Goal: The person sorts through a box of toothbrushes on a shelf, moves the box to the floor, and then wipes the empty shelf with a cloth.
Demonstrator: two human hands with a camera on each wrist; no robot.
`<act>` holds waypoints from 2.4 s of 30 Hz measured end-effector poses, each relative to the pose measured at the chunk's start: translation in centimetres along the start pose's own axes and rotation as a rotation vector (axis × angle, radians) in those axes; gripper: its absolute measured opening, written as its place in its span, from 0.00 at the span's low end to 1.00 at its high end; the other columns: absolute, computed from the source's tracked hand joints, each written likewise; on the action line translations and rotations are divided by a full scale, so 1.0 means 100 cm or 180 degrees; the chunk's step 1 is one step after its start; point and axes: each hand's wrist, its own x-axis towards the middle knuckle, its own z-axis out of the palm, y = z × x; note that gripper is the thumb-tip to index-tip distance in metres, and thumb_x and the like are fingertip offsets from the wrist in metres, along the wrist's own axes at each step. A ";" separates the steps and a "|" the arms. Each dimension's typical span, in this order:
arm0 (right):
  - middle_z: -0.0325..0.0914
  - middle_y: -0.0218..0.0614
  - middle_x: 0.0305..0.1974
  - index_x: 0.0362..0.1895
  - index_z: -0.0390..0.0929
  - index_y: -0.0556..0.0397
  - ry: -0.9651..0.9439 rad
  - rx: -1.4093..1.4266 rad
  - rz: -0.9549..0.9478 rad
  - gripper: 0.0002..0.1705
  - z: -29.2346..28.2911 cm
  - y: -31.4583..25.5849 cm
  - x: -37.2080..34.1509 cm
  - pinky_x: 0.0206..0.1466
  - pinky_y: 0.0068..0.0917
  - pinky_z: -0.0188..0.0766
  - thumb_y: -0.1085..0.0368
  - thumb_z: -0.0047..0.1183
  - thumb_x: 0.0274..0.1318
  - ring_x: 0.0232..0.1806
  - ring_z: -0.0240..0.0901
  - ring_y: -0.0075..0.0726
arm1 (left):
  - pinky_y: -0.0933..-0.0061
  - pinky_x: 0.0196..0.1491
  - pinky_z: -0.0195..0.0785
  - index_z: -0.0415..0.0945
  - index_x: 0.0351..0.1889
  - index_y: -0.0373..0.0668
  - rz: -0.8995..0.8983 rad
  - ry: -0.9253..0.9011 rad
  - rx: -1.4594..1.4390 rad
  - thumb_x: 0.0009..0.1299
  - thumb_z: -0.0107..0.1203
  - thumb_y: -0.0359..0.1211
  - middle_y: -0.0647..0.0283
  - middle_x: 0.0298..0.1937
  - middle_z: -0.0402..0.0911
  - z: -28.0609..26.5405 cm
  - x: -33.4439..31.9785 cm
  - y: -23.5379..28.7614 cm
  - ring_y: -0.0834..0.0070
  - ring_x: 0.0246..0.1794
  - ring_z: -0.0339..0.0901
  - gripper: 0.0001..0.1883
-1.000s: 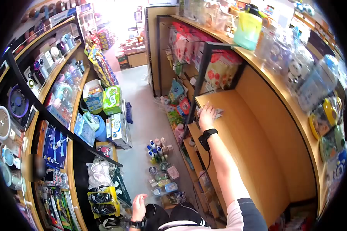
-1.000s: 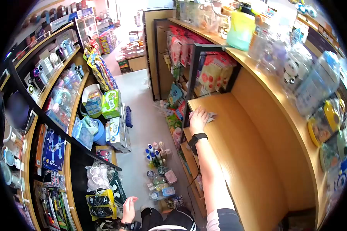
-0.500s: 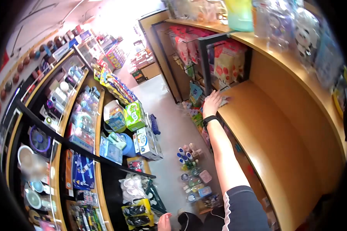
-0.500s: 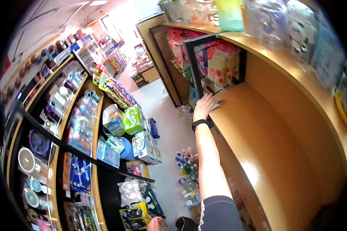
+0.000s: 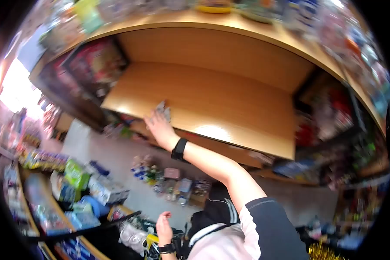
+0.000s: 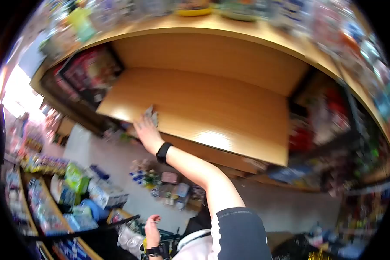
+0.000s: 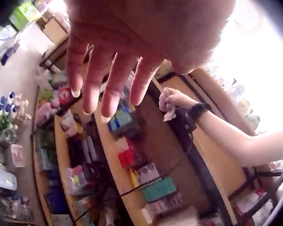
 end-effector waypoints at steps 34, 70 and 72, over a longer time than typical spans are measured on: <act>0.72 0.60 0.48 0.50 0.68 0.59 -0.0142 -0.1006 0.3851 0.19 -0.288 0.199 -0.241 0.42 0.55 0.75 0.59 0.42 0.61 0.42 0.74 0.70 | 0.73 0.43 0.70 0.75 0.44 0.35 0.0746 -0.1386 0.0016 0.75 0.44 0.30 0.59 0.35 0.81 0.039 0.061 0.011 0.74 0.36 0.77 0.10; 0.68 0.50 0.60 0.56 0.73 0.55 -0.2412 -0.1665 0.3527 0.25 -0.310 0.199 -0.234 0.52 0.61 0.69 0.56 0.44 0.59 0.62 0.65 0.60 | 0.72 0.40 0.71 0.76 0.43 0.35 0.1047 -0.1328 0.0063 0.71 0.47 0.28 0.56 0.34 0.81 0.026 0.038 -0.026 0.70 0.34 0.79 0.08; 0.69 0.49 0.60 0.56 0.74 0.52 -0.2489 -0.1789 0.3300 0.25 -0.316 0.183 -0.231 0.52 0.58 0.71 0.57 0.50 0.54 0.61 0.67 0.57 | 0.73 0.38 0.71 0.76 0.43 0.36 0.1134 -0.1287 0.0086 0.71 0.47 0.28 0.56 0.34 0.81 0.021 0.033 -0.033 0.71 0.33 0.79 0.08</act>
